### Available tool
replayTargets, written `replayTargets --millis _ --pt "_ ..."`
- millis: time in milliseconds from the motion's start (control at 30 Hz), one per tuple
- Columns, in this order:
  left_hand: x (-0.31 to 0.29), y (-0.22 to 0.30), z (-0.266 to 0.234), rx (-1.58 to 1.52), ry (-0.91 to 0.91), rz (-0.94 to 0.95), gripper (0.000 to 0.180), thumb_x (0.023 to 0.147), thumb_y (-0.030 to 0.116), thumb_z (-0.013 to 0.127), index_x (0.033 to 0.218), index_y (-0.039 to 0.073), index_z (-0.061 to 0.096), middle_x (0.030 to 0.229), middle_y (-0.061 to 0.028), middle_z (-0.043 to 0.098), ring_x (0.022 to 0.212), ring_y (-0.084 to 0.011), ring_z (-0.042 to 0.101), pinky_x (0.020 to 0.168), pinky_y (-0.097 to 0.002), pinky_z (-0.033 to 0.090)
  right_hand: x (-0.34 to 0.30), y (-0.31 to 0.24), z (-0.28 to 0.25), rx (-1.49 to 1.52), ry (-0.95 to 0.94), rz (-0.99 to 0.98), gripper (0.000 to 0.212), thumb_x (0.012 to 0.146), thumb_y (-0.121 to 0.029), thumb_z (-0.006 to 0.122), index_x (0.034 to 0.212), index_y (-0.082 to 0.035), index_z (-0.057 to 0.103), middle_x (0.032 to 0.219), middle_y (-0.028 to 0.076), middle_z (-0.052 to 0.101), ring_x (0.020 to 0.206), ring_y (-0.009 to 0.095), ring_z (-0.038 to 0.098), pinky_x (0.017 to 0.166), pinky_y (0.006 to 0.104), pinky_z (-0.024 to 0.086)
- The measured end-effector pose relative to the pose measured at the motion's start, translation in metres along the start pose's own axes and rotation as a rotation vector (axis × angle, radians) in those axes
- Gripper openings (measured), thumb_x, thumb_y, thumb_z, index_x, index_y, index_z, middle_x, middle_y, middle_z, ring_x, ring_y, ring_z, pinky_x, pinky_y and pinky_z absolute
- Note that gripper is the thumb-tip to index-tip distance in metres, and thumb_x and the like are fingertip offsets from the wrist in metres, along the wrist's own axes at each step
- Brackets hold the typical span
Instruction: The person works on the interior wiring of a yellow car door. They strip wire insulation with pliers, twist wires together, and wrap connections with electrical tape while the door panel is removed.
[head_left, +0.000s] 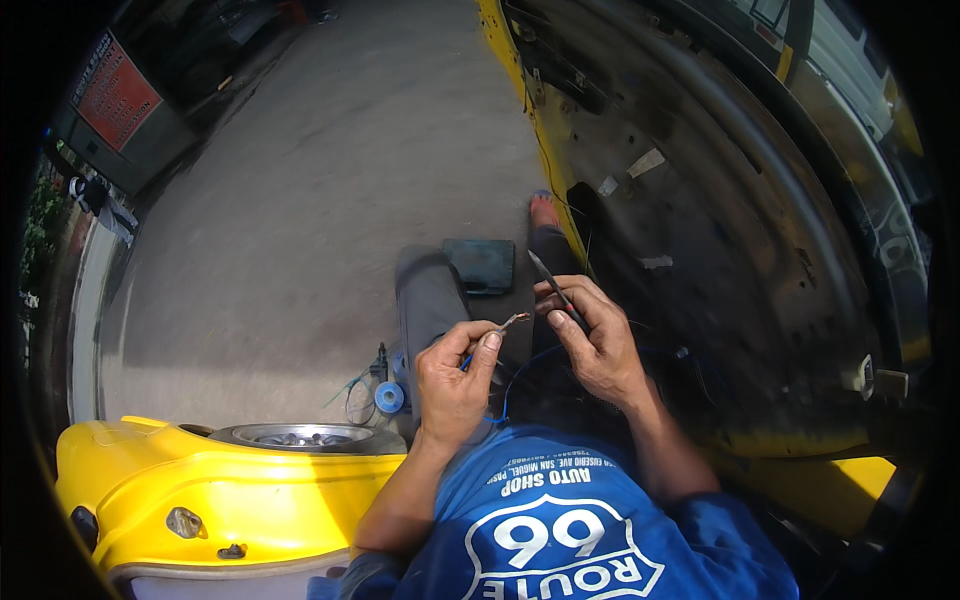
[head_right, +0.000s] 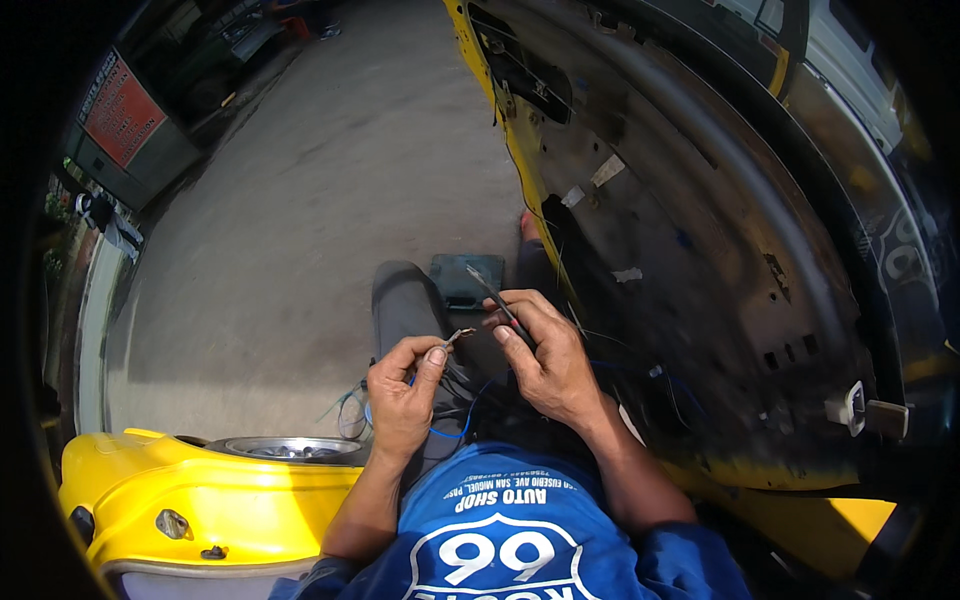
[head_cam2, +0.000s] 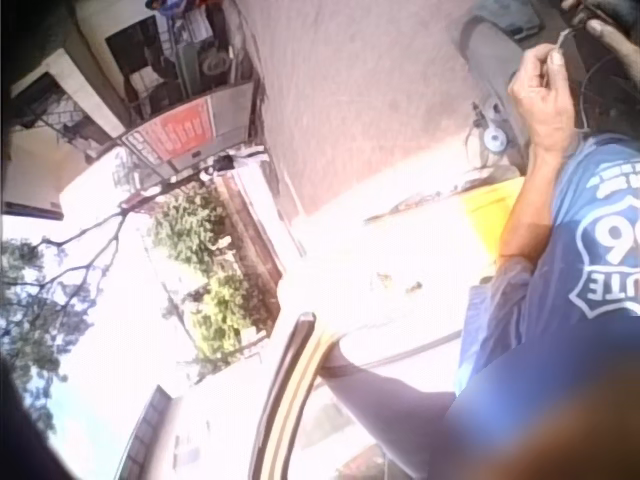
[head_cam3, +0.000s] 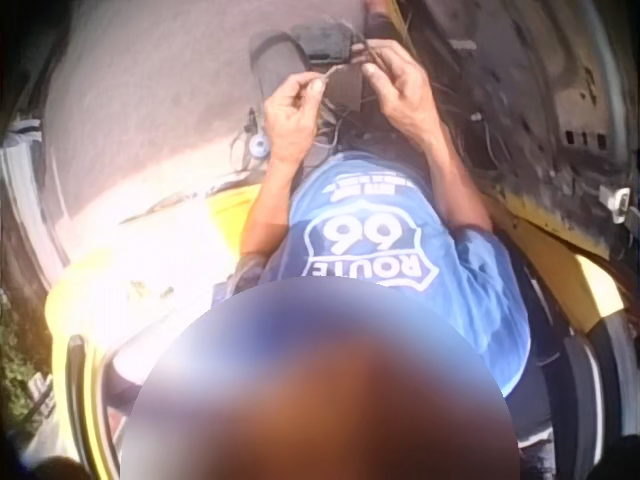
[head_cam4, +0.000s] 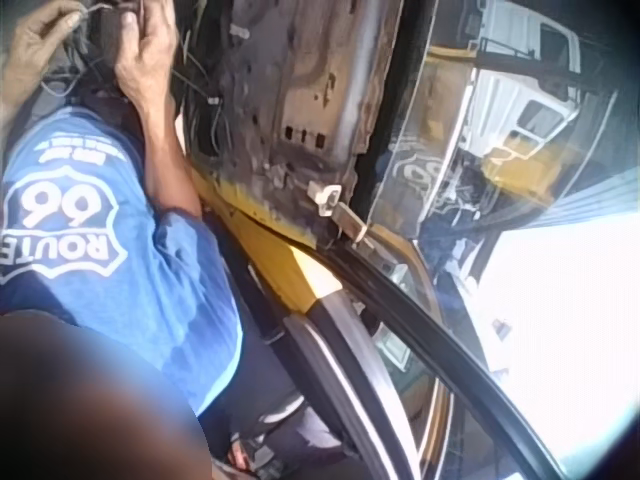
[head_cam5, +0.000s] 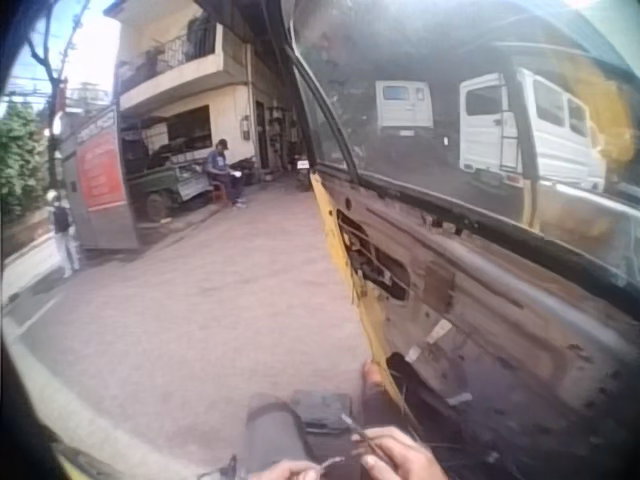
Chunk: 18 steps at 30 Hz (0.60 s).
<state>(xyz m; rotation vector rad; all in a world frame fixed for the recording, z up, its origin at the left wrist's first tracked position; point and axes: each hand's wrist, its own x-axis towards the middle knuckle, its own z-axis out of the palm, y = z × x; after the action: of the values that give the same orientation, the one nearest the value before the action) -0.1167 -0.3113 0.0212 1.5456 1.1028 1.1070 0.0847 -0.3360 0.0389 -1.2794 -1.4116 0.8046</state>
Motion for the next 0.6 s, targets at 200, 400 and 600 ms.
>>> replayTargets --millis 200,400,600 --pt "-0.004 -0.001 -0.003 -0.055 0.171 0.034 0.012 0.098 0.002 0.075 0.109 -0.003 0.076 0.092 -0.0007 0.073 0.082 -0.0052 0.060 0.076 -0.0202 0.048 -0.019 -0.023 -0.010 -0.361 -0.240 -0.152 0.022 0.096 -0.011 0.073 0.112 0.004 0.068 0.116 0.018 0.067 0.103 0.036 0.065 0.090 0.0431 0.053" --pt "-0.009 0.002 0.004 -0.058 0.251 0.098 0.012 0.097 0.001 0.076 0.108 -0.003 0.076 0.091 -0.0009 0.073 0.081 -0.0046 0.059 0.074 -0.0201 0.047 -0.023 -0.025 0.000 -0.356 -0.229 -0.113 0.023 0.098 -0.011 0.072 0.114 0.005 0.067 0.119 0.018 0.066 0.105 0.037 0.064 0.092 0.0442 0.052" --pt "-0.007 -0.001 0.007 -0.064 0.318 0.162 0.011 0.094 -0.004 0.077 0.105 -0.003 0.077 0.087 -0.0037 0.075 0.075 -0.0030 0.060 0.065 -0.0202 0.047 -0.023 -0.025 0.003 -0.364 -0.210 -0.167 0.022 0.097 -0.008 0.072 0.115 0.005 0.066 0.123 0.019 0.066 0.108 0.038 0.063 0.094 0.0444 0.052"
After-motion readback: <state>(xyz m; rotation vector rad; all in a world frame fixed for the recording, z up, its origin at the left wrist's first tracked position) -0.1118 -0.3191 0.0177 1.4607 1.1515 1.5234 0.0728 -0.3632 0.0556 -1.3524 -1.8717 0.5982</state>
